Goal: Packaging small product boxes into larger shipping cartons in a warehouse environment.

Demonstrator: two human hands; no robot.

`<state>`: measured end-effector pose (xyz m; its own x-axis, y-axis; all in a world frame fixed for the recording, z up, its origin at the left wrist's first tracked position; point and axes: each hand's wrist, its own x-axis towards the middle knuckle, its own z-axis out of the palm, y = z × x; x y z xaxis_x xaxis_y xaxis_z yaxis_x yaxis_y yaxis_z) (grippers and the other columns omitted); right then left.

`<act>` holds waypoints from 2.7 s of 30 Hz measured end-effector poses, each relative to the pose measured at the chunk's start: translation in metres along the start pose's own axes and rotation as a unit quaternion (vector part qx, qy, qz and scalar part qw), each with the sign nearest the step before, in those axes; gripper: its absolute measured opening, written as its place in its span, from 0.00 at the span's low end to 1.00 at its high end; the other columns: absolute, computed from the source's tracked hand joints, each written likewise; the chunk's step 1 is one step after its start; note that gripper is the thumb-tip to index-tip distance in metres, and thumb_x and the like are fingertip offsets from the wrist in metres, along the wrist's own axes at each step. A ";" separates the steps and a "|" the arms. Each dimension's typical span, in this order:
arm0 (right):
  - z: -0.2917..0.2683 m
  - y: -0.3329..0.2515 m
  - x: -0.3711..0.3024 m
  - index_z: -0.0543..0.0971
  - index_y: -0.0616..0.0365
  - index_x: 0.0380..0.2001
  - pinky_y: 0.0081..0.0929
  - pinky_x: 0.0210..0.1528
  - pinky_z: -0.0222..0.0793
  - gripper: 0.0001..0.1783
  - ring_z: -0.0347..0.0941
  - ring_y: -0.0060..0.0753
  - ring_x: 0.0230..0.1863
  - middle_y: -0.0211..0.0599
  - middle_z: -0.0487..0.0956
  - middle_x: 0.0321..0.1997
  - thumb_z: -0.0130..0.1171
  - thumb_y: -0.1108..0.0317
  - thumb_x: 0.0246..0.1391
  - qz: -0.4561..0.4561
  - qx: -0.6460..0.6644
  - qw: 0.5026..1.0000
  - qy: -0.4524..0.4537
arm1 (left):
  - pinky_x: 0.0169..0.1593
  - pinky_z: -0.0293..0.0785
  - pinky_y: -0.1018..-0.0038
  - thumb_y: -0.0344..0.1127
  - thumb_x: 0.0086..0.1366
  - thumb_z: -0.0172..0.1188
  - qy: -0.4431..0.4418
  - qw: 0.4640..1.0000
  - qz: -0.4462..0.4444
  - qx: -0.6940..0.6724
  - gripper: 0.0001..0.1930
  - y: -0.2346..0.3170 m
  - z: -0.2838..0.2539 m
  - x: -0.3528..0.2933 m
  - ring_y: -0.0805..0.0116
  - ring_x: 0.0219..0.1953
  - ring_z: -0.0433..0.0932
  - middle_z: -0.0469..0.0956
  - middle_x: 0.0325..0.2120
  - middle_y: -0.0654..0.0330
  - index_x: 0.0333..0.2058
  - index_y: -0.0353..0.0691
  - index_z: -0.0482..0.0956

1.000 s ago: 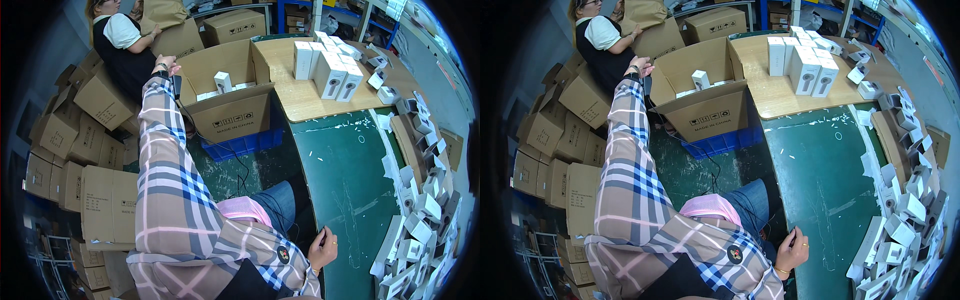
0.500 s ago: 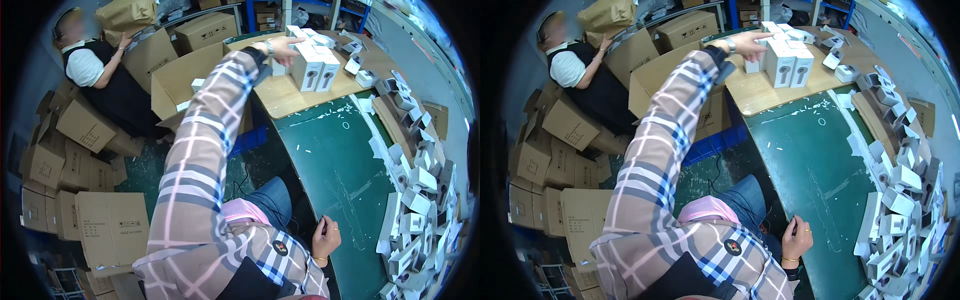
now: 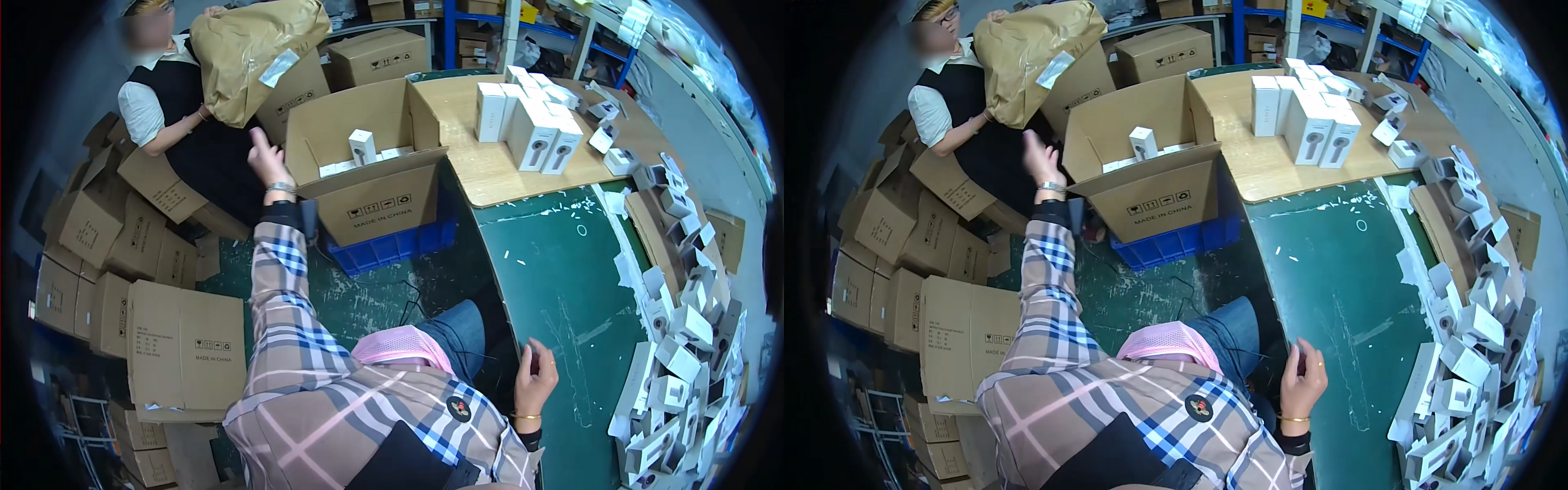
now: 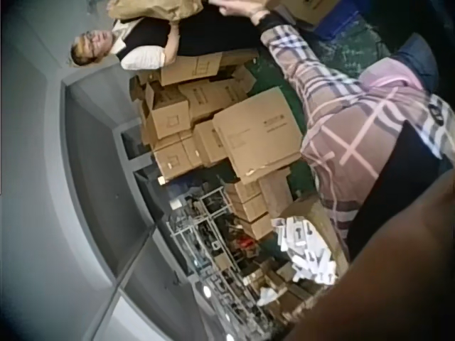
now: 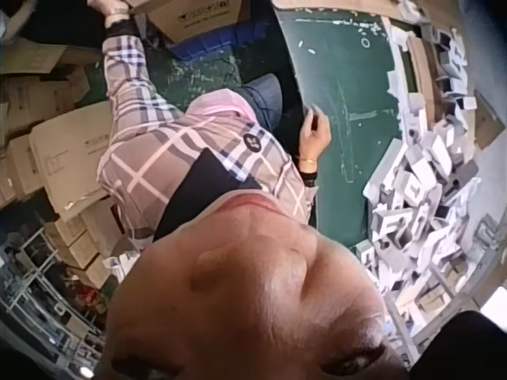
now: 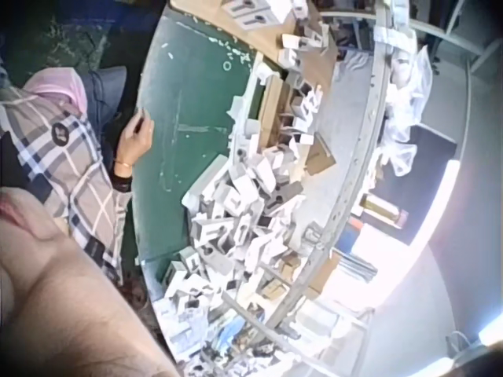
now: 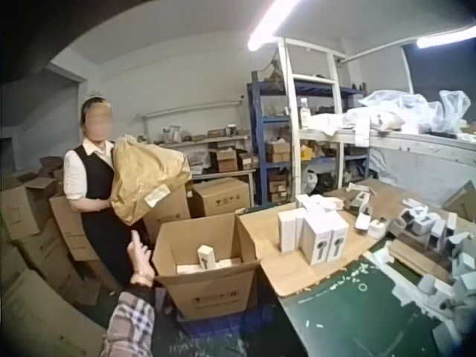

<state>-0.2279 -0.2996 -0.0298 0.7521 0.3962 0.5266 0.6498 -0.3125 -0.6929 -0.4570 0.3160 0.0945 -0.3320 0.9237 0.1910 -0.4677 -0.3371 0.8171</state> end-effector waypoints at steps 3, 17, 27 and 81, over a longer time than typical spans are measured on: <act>0.022 -0.010 0.019 0.85 0.60 0.46 0.23 0.29 0.66 0.08 0.72 0.20 0.27 0.30 0.78 0.29 0.66 0.74 0.65 -0.025 0.055 0.998 -0.015 | 0.77 0.51 0.53 0.82 0.61 0.57 0.066 0.993 -0.065 -0.072 0.64 0.039 -0.066 0.057 0.46 0.80 0.51 0.52 0.77 0.40 0.77 0.31 0.52; 0.095 -0.096 0.089 0.54 0.46 0.80 0.25 0.49 0.82 0.39 0.81 0.29 0.49 0.43 0.77 0.60 0.59 0.63 0.73 0.099 0.432 0.862 -0.246 | 0.43 0.62 0.72 0.46 0.74 0.59 -0.745 0.620 0.134 -0.207 0.14 0.280 0.081 0.146 0.75 0.38 0.66 0.71 0.38 0.69 0.52 0.49 0.79; 0.134 -0.109 0.122 0.37 0.39 0.83 0.51 0.81 0.52 0.52 0.47 0.46 0.84 0.44 0.47 0.86 0.55 0.40 0.72 -0.127 0.498 0.835 -0.197 | 0.36 0.69 0.72 0.43 0.72 0.63 -0.766 0.230 0.404 -0.444 0.11 0.268 0.162 0.212 0.75 0.30 0.74 0.79 0.31 0.72 0.49 0.49 0.85; -0.133 0.027 -0.044 0.64 0.56 0.74 0.48 0.73 0.65 0.45 0.67 0.43 0.73 0.41 0.68 0.76 0.49 0.31 0.70 0.398 0.481 0.745 0.233 | 0.47 0.86 0.59 0.65 0.70 0.63 -0.704 0.581 -0.199 0.357 0.40 -0.099 0.175 -0.355 0.64 0.53 0.82 0.79 0.52 0.57 0.67 0.39 0.68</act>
<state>-0.2282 -0.4405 -0.0062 0.9593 0.0021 -0.2825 -0.2342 0.5648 -0.7913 -0.1495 0.0528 0.0413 0.9200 0.3056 -0.2453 0.3477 -0.3480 0.8706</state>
